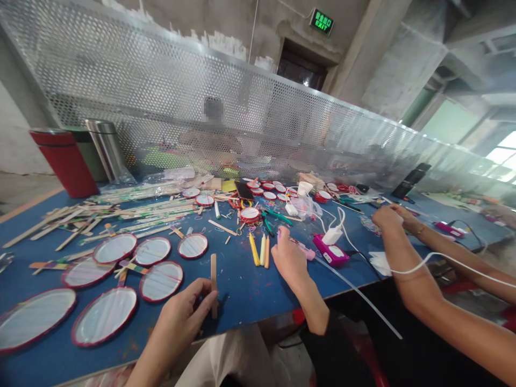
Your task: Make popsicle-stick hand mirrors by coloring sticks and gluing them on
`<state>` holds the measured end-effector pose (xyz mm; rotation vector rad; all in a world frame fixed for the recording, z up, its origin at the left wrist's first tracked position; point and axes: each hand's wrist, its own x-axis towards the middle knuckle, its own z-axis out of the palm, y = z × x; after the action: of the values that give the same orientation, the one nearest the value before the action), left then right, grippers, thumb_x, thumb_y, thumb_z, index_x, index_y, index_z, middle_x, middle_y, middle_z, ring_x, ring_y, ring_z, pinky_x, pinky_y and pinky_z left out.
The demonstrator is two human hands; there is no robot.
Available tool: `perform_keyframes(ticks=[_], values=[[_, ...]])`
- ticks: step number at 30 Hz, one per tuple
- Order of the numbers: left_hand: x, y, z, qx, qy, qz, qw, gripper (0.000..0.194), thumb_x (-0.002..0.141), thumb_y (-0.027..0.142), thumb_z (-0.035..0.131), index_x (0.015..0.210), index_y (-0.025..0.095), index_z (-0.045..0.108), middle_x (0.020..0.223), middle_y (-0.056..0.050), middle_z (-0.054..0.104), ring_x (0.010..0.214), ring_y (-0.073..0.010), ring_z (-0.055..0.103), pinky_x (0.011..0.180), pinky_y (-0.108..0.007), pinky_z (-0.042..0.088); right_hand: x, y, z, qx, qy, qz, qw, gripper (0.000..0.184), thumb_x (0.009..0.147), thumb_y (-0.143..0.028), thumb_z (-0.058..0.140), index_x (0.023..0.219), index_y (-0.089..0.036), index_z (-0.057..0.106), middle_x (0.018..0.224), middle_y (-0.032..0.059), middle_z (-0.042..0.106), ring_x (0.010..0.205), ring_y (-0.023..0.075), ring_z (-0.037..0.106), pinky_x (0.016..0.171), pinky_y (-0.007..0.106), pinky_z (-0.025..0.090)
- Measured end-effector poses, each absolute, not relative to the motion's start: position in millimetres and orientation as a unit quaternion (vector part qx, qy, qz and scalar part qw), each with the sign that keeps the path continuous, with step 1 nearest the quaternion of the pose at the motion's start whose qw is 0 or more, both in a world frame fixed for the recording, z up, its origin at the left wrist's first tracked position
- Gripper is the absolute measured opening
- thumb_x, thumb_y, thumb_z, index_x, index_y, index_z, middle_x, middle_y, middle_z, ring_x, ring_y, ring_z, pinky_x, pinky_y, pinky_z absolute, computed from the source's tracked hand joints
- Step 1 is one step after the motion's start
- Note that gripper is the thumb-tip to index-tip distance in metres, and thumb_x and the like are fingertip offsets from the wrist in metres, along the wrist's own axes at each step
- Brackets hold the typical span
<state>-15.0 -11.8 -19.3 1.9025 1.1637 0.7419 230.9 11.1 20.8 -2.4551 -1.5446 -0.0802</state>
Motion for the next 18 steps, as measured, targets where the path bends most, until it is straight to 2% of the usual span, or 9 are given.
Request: perform_keyframes(ticks=[4,8,11,14,18], values=[[-13.9,-11.6,-17.7,0.720,0.468,0.296,0.418,0.014,0.086,0.030,0.046,0.088,0.024,0.058,0.078,-0.001,0.072,0.071,-0.0184,0.067,0.066,-0.025,0.046,226.1,-0.7,21.3,-0.806,-0.552,0.030,0.214,0.061,0.089,-0.023,0.050,0.143,-0.007,0.025,0.083,0.0090,0.074,0.093,0.0252,0.070,0.080,0.033,0.049],[-12.6,-12.3,-14.2,0.714,0.464,0.280,0.443,0.014,0.088,0.029,0.042,0.087,0.024,0.055,0.075,-0.002,0.073,0.073,-0.0195,0.069,0.068,-0.026,0.047,209.7,-12.7,12.0,-0.746,-0.576,0.126,0.309,0.059,0.087,-0.034,0.052,0.137,-0.012,0.030,0.071,0.0007,0.071,0.074,0.0200,0.072,0.072,0.030,0.053],[-11.6,-12.4,-12.9,0.716,0.474,0.275,0.432,0.013,0.088,0.028,0.043,0.086,0.024,0.055,0.076,-0.002,0.073,0.074,-0.0195,0.069,0.069,-0.026,0.047,195.5,-19.6,-0.3,-0.673,-0.571,0.212,0.420,0.057,0.084,-0.043,0.055,0.131,-0.016,0.036,0.078,0.0025,0.072,0.069,0.0210,0.072,0.067,0.032,0.054],[-10.9,-11.7,-13.3,0.717,0.492,0.271,0.414,0.016,0.089,0.029,0.041,0.083,0.024,0.056,0.075,-0.001,0.072,0.072,-0.0188,0.068,0.067,-0.025,0.046,187.1,-23.0,-12.7,-0.667,-0.568,0.207,0.435,0.053,0.084,-0.042,0.053,0.129,-0.017,0.040,0.084,0.0061,0.074,0.075,0.0231,0.073,0.069,0.034,0.053],[-11.0,-10.4,-13.1,0.730,0.489,0.252,0.406,0.020,0.089,0.031,0.040,0.079,0.023,0.055,0.073,-0.002,0.071,0.070,-0.0188,0.067,0.066,-0.025,0.045,185.3,-26.5,-19.8,-0.674,-0.540,0.192,0.467,0.053,0.086,-0.038,0.053,0.132,-0.016,0.038,0.067,0.0002,0.069,0.061,0.0192,0.068,0.061,0.030,0.052]])
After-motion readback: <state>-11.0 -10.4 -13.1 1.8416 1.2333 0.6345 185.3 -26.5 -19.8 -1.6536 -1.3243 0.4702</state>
